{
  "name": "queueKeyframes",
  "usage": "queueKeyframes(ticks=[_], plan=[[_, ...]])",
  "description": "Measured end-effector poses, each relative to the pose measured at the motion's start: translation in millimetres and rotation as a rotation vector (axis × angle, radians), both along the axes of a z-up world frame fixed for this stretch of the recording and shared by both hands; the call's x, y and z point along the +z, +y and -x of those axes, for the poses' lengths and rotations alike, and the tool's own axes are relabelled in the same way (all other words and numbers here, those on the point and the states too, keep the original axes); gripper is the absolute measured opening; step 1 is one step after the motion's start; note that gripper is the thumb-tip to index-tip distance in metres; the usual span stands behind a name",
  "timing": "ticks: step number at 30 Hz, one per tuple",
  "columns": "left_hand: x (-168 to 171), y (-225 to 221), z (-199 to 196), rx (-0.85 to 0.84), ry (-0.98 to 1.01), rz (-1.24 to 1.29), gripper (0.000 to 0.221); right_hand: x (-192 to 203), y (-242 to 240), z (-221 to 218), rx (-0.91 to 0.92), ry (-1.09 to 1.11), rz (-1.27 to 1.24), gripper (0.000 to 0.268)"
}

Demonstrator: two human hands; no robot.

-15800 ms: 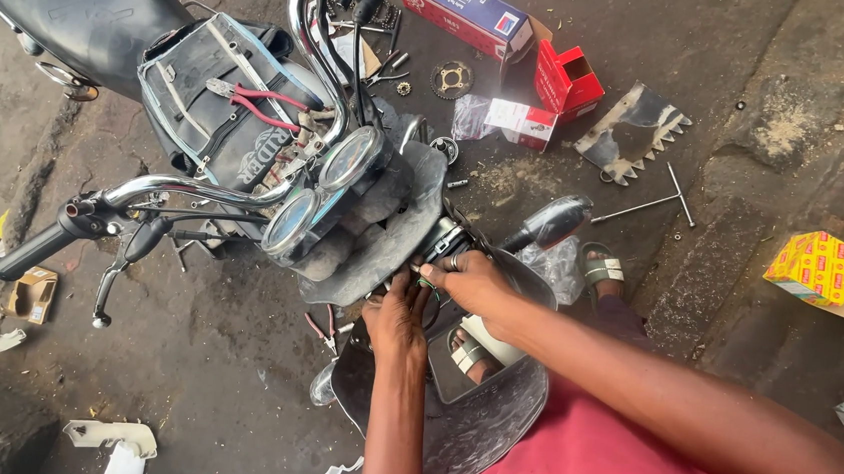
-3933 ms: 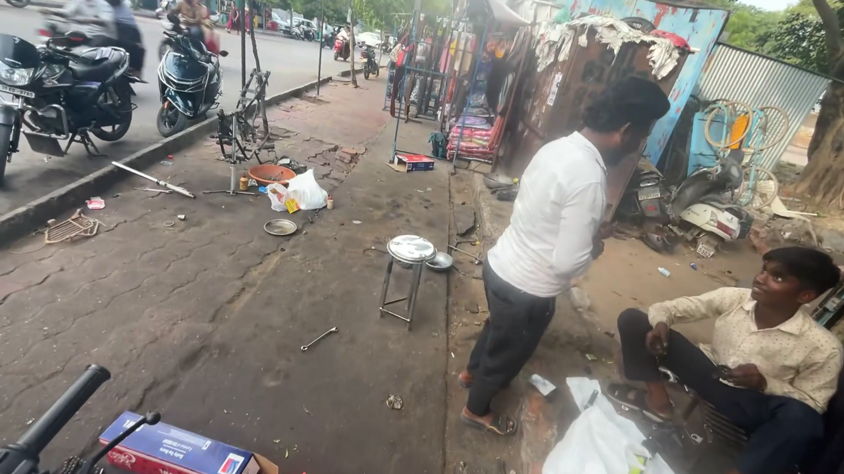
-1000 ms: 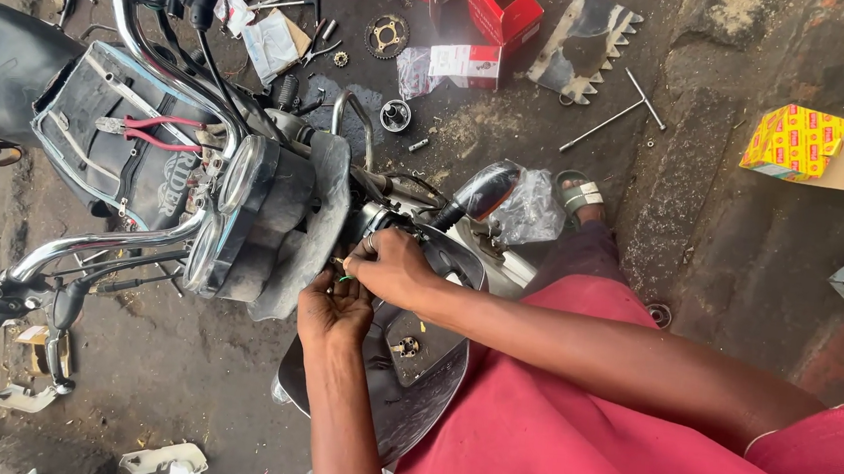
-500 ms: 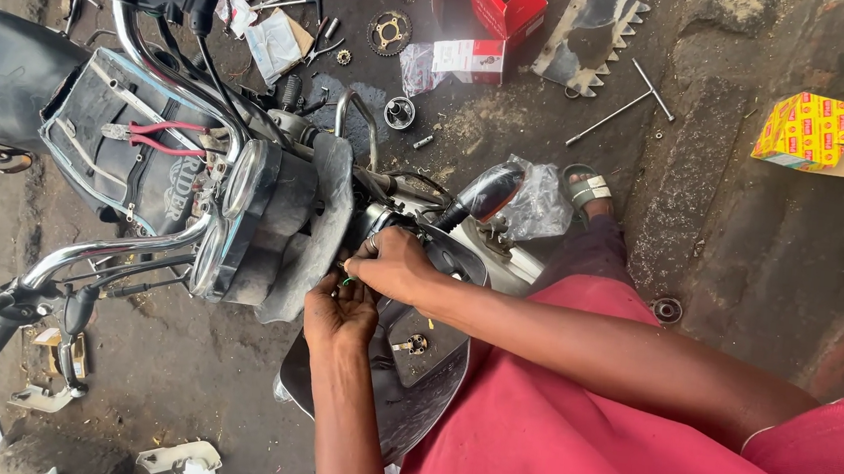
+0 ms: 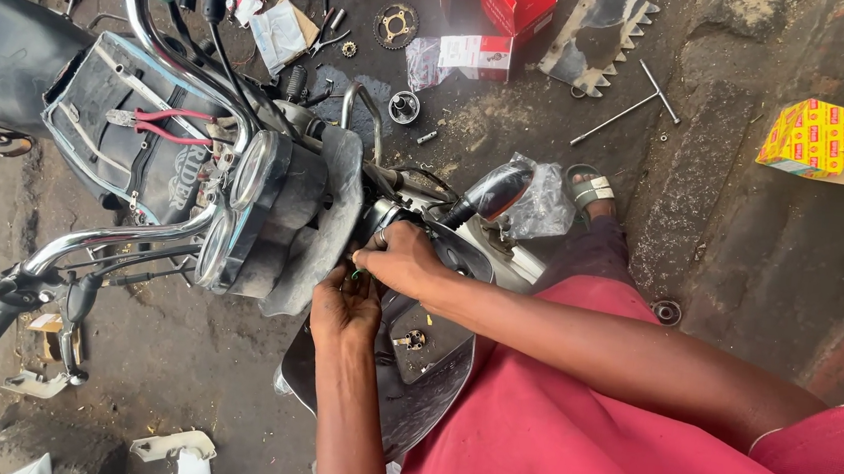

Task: The person is working on the front headlight assembly and wiring of a motorcycle.

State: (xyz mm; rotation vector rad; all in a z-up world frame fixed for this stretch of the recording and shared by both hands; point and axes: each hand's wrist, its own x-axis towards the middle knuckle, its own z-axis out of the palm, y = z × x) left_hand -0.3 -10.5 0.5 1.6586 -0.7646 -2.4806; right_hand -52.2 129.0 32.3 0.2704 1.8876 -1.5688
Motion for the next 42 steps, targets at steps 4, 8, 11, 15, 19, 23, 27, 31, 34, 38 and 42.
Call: queueKeyframes(ticks=[4,8,11,15,19,23,27,31,34,38,42], plan=[[21.1,5.2,2.4,-0.098,0.018,-0.002,0.023,4.4,4.1,3.3,0.013,-0.019,-0.006,0.021],[33.5,12.0,3.1,-0.177,0.052,0.018,0.024,3.0,4.7,-0.5,0.024,0.006,-0.002,0.020],[22.6,11.3,1.8,-0.225,0.083,0.066,0.025,2.5,4.4,-6.0,0.029,0.139,-0.015,0.019],[15.0,17.9,1.2,-0.158,0.187,0.039,0.027,3.9,3.5,-13.5,0.041,0.360,-0.081,0.016],[-3.3,21.8,4.5,-0.065,0.354,-0.048,0.029,15.7,6.9,-16.8,0.031,0.491,-0.108,0.015],[-27.0,17.1,0.4,0.003,0.374,-0.044,0.026,18.2,7.2,-20.6,0.040,0.567,-0.111,0.012],[-4.7,27.7,4.7,0.008,0.377,-0.069,0.029,30.0,10.9,-21.9,0.070,0.701,-0.173,0.008],[28.4,39.1,7.7,0.053,0.329,-0.108,0.031,36.0,10.4,-24.6,0.121,0.769,-0.213,0.005],[4.7,29.2,-0.4,0.086,0.312,-0.139,0.032,36.5,8.2,-27.2,0.136,0.768,-0.225,0.004],[5.6,28.9,3.0,0.123,0.282,-0.181,0.030,36.2,6.8,-25.3,0.151,0.797,-0.254,0.005],[-13.6,23.9,-2.8,0.157,0.230,-0.171,0.020,31.6,6.6,-26.4,0.195,0.814,-0.303,0.008]])
